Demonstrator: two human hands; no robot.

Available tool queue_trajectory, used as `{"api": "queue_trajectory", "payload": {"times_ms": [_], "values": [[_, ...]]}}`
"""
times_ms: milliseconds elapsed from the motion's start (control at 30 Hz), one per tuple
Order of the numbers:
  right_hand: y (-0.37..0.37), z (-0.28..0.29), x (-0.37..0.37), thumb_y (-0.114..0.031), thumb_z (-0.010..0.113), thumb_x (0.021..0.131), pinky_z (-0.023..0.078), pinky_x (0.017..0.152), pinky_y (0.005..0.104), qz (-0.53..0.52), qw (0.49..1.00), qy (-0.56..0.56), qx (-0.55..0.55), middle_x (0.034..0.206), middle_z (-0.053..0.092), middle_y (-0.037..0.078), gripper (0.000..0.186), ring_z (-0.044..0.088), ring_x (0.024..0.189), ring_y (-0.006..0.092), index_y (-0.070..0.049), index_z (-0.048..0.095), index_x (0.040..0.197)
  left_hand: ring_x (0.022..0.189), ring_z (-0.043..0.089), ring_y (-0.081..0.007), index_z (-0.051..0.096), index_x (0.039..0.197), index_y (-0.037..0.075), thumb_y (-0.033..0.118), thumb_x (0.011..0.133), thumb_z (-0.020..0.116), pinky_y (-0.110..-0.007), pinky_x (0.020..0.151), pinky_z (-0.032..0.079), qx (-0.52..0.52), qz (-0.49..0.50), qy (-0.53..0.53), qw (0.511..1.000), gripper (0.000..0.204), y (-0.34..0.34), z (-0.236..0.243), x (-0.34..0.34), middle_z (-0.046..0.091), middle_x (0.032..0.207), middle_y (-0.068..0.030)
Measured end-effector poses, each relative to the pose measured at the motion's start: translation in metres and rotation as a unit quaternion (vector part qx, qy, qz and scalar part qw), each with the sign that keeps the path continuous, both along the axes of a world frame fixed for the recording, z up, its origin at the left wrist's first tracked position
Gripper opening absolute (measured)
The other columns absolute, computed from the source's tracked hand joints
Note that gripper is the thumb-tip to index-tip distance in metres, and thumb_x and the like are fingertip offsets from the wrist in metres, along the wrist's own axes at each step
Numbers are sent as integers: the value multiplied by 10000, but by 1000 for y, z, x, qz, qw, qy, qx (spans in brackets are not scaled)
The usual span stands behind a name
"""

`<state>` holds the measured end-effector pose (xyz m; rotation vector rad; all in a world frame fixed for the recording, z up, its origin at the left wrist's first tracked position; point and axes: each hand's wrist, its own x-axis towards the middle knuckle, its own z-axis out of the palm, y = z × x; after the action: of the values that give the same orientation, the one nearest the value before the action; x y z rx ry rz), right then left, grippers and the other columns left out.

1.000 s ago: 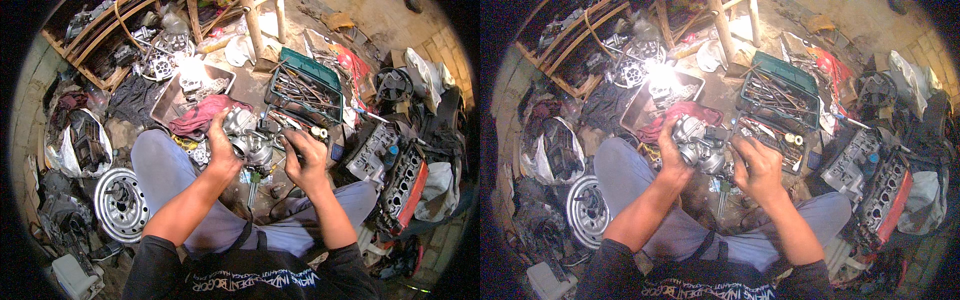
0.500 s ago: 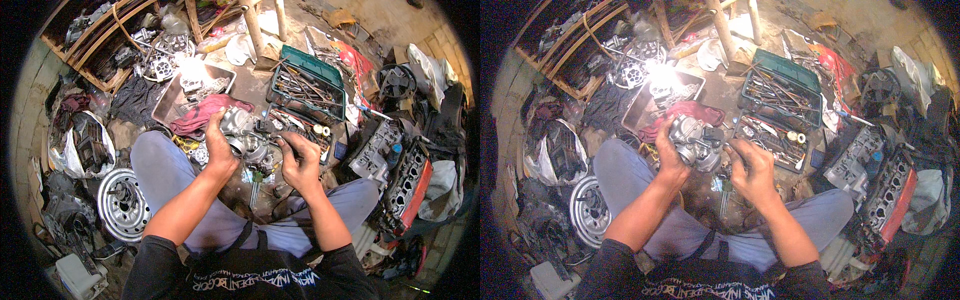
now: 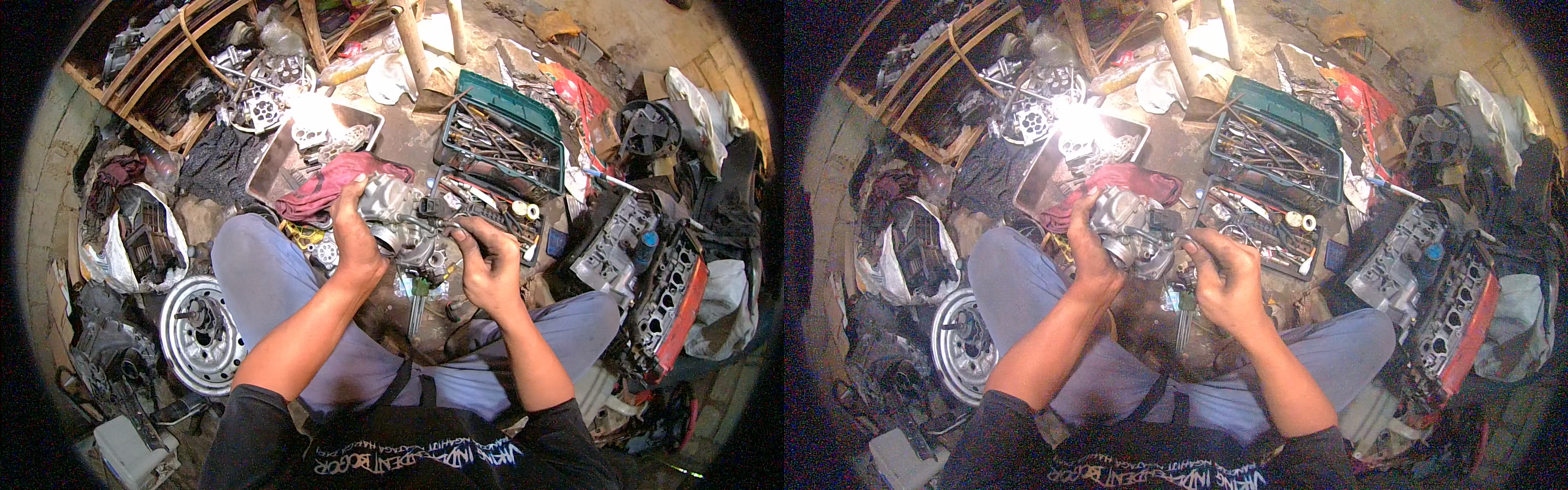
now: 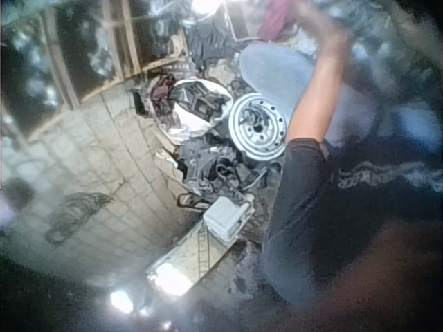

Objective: The person sits on the floor and works on a carburetor, using a screwdriver to adjust internal components. They repeatedly turn the carburetor over and manipulate small parts with their hands and tools.

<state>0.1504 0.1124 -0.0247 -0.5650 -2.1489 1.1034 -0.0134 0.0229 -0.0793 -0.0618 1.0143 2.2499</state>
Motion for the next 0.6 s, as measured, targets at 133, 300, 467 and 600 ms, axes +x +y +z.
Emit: {"api": "queue_trajectory", "payload": {"times_ms": [133,300,467,600], "values": [[-1,1,1,-4,657,922,527,686,314,5,1000,-6,-24,838,728,165,111,701,738,186,49,706,1006,854,712,-232,649,1050,81,343,936,539,-384,812,578,1,2,5,1000,306,-1,-1,1,709,954,-84],[0,6,2,-61,646,955,522,712,312,18,997,-38,-64,844,726,152,142,683,771,160,53,704,1014,852,711,-227,650,1051,82,352,940,541,-380,810,577,3,-11,3,1000,312,-3,4,2,710,956,-81],[2,5,5,-118,644,978,516,770,320,30,992,-69,-106,883,727,135,187,671,839,155,54,701,1024,854,710,-222,653,1048,80,355,940,553,-377,813,576,8,-14,4,1000,312,-4,3,2,708,957,-78],[2,6,7,-148,645,988,508,808,318,30,987,-87,-128,907,720,121,213,658,873,158,54,692,1035,849,709,-220,653,1047,77,354,941,557,-377,812,576,10,-21,17,1000,311,-5,3,2,707,956,-76]]}}
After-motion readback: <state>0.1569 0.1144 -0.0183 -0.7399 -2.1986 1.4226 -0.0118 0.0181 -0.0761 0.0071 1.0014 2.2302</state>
